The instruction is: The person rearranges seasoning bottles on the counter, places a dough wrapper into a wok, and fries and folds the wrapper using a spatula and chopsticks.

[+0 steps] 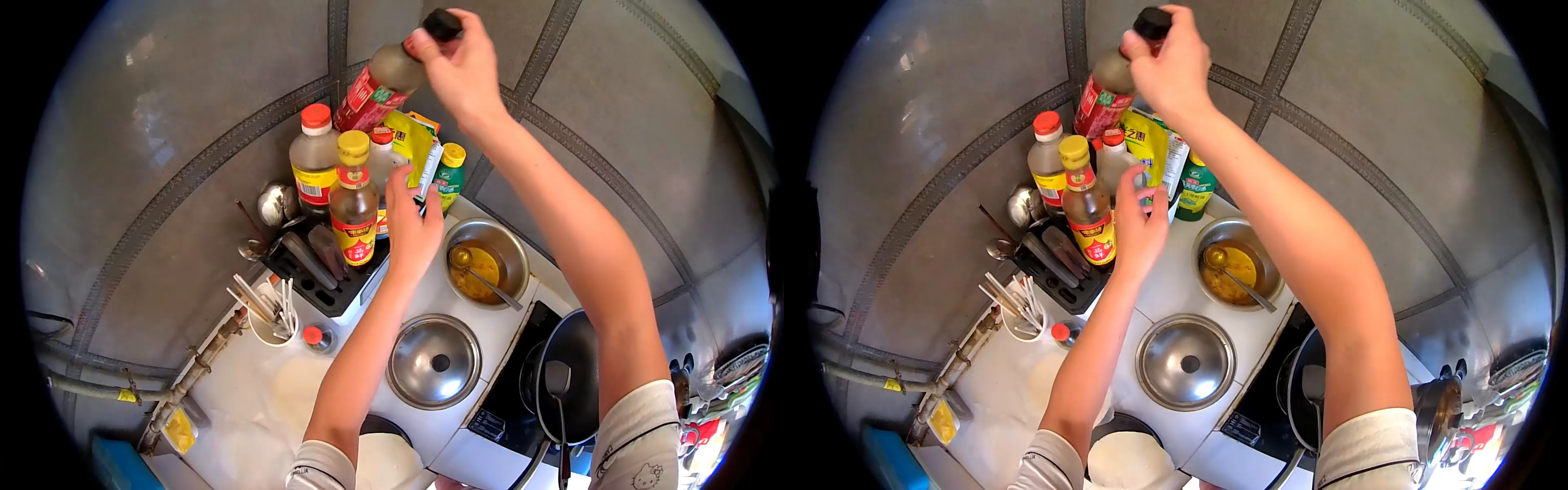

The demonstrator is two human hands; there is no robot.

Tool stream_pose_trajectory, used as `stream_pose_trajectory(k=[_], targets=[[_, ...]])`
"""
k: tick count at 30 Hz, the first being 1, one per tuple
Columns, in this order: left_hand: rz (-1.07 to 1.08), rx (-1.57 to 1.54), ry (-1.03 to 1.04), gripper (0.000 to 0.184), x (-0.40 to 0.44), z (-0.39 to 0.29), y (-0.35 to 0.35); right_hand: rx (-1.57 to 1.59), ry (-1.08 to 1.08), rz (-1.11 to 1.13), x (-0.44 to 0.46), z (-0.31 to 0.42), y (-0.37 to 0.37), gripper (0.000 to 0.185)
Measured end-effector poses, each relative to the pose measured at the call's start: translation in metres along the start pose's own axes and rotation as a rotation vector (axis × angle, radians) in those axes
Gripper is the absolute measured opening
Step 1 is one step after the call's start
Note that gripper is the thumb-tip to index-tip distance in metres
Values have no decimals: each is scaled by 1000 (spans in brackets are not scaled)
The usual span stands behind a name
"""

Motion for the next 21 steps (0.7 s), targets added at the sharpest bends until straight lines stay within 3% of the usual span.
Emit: stream_pose_trajectory(k=[2, 8, 11, 15, 19, 21], targets=[[48, -58, -48, 39, 8, 1, 7, -3, 1, 54, 2, -3, 10, 38], [210, 148, 163, 38, -14, 0, 2, 10, 62, 266, 7, -45, 53, 43], [397, 357, 251, 42, -25, -6, 1, -177, 130, 379, -12, -29, 52, 43], [385, 281, 197, 36, -25, -12, -2, -396, 49, 619, -27, -56, 75, 45], [366, 268, 292, 55, -19, -4, -4, -396, 85, 723, -30, -54, 87, 49], [344, 273, 302, 60, -14, 3, -3, -555, 130, 762, -27, -47, 84, 53]])
Point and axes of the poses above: each hand's wrist, its own x-axis towards the middle knuckle, its own y-axis out of the palm, z = x × y, the point moved 2 cm from there along x, towards the middle knuckle, and after that the axes turned 8 degrees about y, right-handed, at the moved point
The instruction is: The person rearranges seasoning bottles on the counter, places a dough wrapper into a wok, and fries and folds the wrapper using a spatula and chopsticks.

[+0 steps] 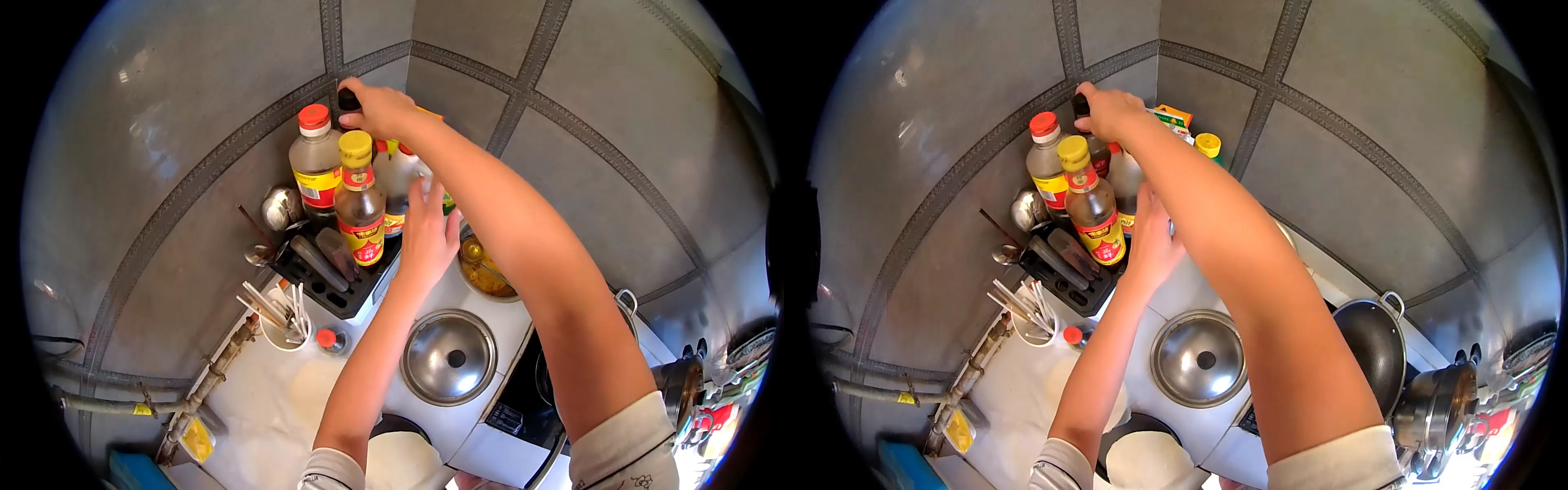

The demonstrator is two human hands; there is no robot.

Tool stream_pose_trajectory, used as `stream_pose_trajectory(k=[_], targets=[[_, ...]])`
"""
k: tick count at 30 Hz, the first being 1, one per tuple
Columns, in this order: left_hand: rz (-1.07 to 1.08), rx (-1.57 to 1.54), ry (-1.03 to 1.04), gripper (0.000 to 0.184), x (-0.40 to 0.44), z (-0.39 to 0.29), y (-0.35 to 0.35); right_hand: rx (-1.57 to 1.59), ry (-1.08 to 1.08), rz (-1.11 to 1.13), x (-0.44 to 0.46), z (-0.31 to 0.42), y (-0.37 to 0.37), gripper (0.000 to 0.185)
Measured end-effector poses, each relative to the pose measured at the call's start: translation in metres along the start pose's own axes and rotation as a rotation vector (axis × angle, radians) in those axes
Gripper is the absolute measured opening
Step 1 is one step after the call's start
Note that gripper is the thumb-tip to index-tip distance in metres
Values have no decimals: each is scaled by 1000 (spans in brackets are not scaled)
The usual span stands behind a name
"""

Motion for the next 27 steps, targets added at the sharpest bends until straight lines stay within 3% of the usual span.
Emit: stream_pose_trajectory(k=[3, 6, 11, 13, 15, 16, 18, 21, 24, 27], targets=[[32, 54, -49, 61, 16, 15, 2, -100, -12, 5, 9, 5, -1, 58], [-40, -15, -82, 61, 21, 15, -7, 83, 28, -37, 14, 1, 4, 55], [-182, -151, -109, 42, 5, 13, -10, 447, 88, -590, -16, -52, -8, 58], [-176, -168, -127, 38, 2, 14, -14, 552, 113, -640, -23, -90, 18, 64], [-162, -80, -154, 36, 4, 19, -15, 788, 229, -263, -49, -99, 34, 67], [-155, -35, -166, 35, 5, 21, -15, 635, 128, -224, -47, -111, 48, 66], [-169, -48, -147, 32, 6, 18, -16, 652, 31, -363, -53, -122, 67, 65], [-174, -51, -125, 33, 2, 16, -14, 272, 106, -859, -56, -121, 79, 63], [-161, -76, -127, 34, 3, 12, -16, 951, 350, -557, -66, -115, 87, 60], [-148, -105, -123, 36, 2, 15, -17, 758, 343, -484, -72, -119, 108, 57]])
Point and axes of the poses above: each hand's wrist, its own x-axis towards the middle knuckle, its own y-axis out of the palm, z = x × y, the point moved 2 cm from there along x, towards the middle knuckle, and after that the axes turned 8 degrees about y, right-handed, at the moved point
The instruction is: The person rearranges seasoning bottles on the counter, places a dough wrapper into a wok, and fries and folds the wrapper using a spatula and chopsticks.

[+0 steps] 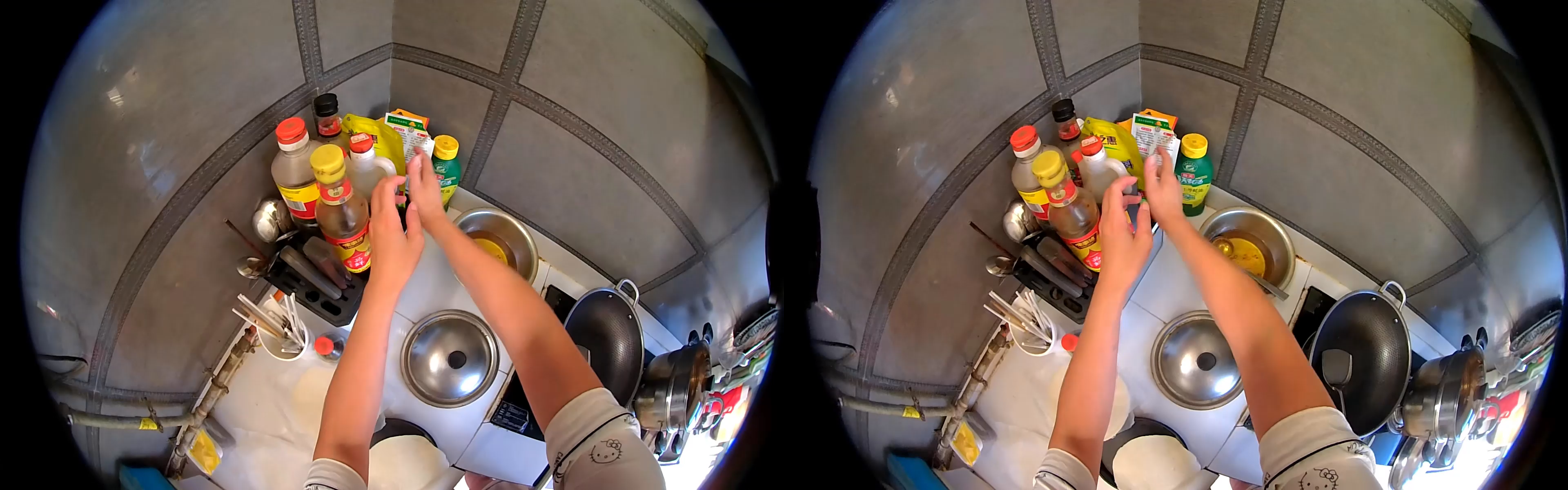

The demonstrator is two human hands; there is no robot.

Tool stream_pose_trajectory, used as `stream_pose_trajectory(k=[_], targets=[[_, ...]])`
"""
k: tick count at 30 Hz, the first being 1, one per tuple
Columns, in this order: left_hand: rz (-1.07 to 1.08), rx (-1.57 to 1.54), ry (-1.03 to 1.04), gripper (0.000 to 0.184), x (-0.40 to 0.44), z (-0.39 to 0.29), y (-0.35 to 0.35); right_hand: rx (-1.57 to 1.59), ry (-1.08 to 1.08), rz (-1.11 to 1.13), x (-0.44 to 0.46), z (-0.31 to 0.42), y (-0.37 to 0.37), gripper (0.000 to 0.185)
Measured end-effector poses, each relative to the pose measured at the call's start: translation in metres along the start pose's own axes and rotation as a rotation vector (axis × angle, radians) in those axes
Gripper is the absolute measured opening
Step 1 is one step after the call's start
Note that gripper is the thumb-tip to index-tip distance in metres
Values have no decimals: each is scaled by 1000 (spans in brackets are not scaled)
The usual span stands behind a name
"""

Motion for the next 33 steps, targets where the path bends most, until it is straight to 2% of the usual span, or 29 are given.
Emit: stream_pose_trajectory(k=[2, 5, 6, 10, 14, 17, 18, 21, 24, 27, 28, 31, 32, 33], targets=[[5, -20, 11, 37, -1, 5, 1, -36, -106, 8, -18, -4, 4, 53], [11, 20, -8, 37, -3, 2, 1, 88, 70, 8, 1, -29, 14, 48], [15, 22, -12, 38, -3, 2, 1, -43, 36, -70, 1, -14, 9, 42], [14, 16, -38, 38, -5, -3, 1, -181, -129, -55, 19, -8, 6, 29], [-44, 29, -56, 34, -7, -6, 0, -552, 34, -223, 21, 6, -18, 26], [-77, 61, -78, 30, -10, -3, 3, -495, -262, -396, 23, -14, -17, 27], [-81, 64, -72, 31, -10, -2, 3, -385, -271, -471, 16, -10, -14, 28], [-93, 110, -51, 30, -12, 3, 6, -115, -89, -415, 12, -16, 1, 67], [-91, 98, -91, 28, -14, 9, 7, 18, -58, -446, 14, -27, 9, 88], [-76, 79, -74, 29, -13, 10, 6, -144, 93, -251, 20, -32, 8, 99], [-74, 107, -25, 25, -11, 8, 8, -157, 147, -282, 24, -32, 6, 94], [-107, 63, -14, 17, -9, 8, 14, -174, 324, 75, 38, -23, -2, 72], [-112, 94, -26, 17, -8, 7, 16, -216, 254, 42, 38, -17, -1, 46], [-118, 125, -39, 18, -6, 5, 20, -210, 131, -48, 43, -21, 3, 43]])
Point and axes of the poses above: each hand's wrist, its own x-axis towards the middle knuckle, its own y-axis out of the palm, z = x × y, the point moved 2 cm from there along x, towards the middle knuckle, and after that the axes turned 8 degrees about y, right-handed, at the moved point
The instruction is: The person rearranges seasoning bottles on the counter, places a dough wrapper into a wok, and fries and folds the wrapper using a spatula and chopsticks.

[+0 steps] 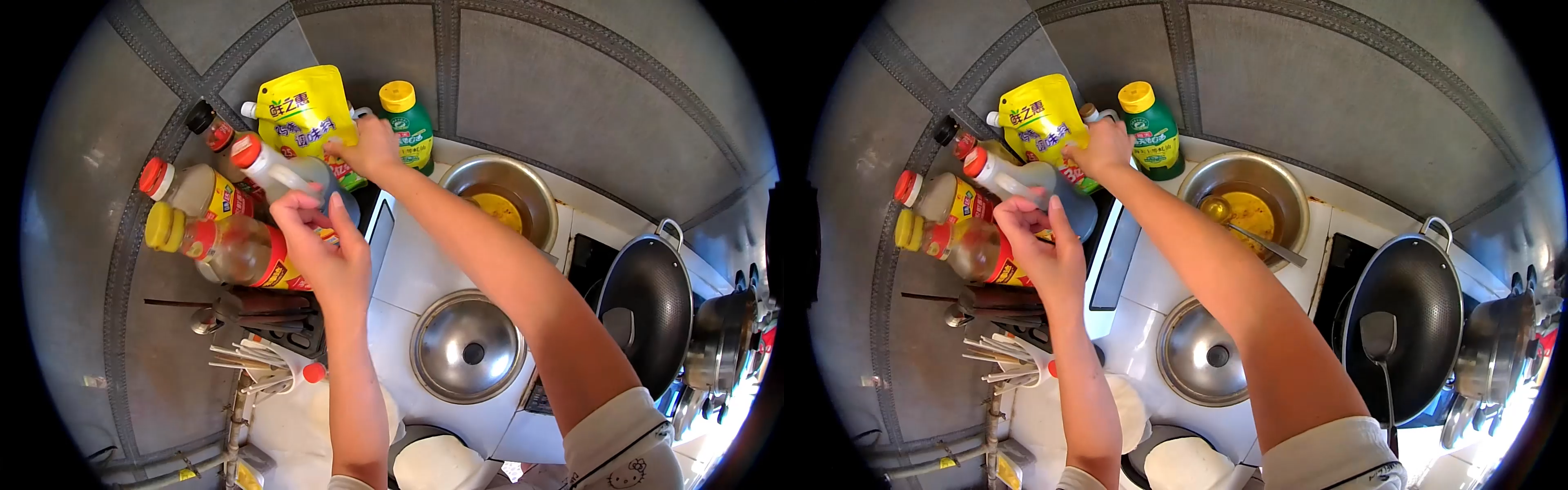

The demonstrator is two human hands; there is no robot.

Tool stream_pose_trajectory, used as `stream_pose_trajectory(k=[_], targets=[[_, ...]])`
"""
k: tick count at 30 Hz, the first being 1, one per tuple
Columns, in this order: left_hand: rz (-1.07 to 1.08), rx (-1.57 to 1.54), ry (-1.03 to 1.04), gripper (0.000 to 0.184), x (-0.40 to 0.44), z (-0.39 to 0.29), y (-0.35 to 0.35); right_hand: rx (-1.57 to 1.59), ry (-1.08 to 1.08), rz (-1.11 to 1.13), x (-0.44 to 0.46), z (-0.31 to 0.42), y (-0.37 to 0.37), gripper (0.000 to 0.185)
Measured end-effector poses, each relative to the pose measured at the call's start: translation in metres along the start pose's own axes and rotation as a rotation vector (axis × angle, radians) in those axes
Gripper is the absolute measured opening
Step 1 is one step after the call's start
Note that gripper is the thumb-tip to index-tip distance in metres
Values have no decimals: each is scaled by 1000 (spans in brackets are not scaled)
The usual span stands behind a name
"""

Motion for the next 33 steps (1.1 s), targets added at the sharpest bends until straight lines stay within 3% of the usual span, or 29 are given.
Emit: stream_pose_trajectory(k=[2, 4, 6, 8, 10, 13, 16, 18, 21, 24, 27, 28, 30, 33], targets=[[-41, 13, -9, 23, 0, -2, 8, 36, -226, -200, 13, -8, 14, 40], [1, 103, 109, 23, -3, 4, 14, 23, -134, -124, 9, 3, -3, 26], [65, 165, 246, 23, -10, -1, 17, 88, -216, -70, 9, -4, -8, 26], [91, 95, 238, 22, -14, -2, 16, 245, -242, -56, 4, -4, -13, 27], [85, 68, 139, 23, -14, -4, 12, 203, -218, -79, 0, -3, -13, 25], [79, 60, 175, 20, -14, 0, 6, 136, -182, -158, -12, -1, -9, 21], [-64, 48, 18, 17, -5, -10, -2, 117, -258, -108, -28, 1, -3, 24], [-93, 139, 148, 12, 2, -12, -5, 97, -298, -24, -20, -13, 10, 32], [-89, 54, 94, 27, 7, -27, -7, 173, -103, 409, 3, -20, 4, 51], [-59, -2, 65, 31, -2, -29, -15, 139, -127, 619, 9, -22, -11, 76], [-72, -70, -21, 34, -22, -38, -30, -198, -191, 426, 2, -16, -39, 93], [-84, -61, -14, 33, -32, -41, -36, -281, -228, 321, -8, -10, -56, 79], [-101, -148, -119, 32, -60, -40, -47, -110, -166, 327, -28, -15, -89, 49], [-87, -291, -370, 30, -107, -48, -67, -579, 85, 349, -81, -14, -150, 26]])
Point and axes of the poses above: each hand's wrist, its own x-axis towards the middle knuckle, its own y-axis out of the palm, z = x × y, the point moved 2 cm from there along x, towards the middle knuckle, and after that the axes turned 8 degrees about y, right-handed, at the moved point
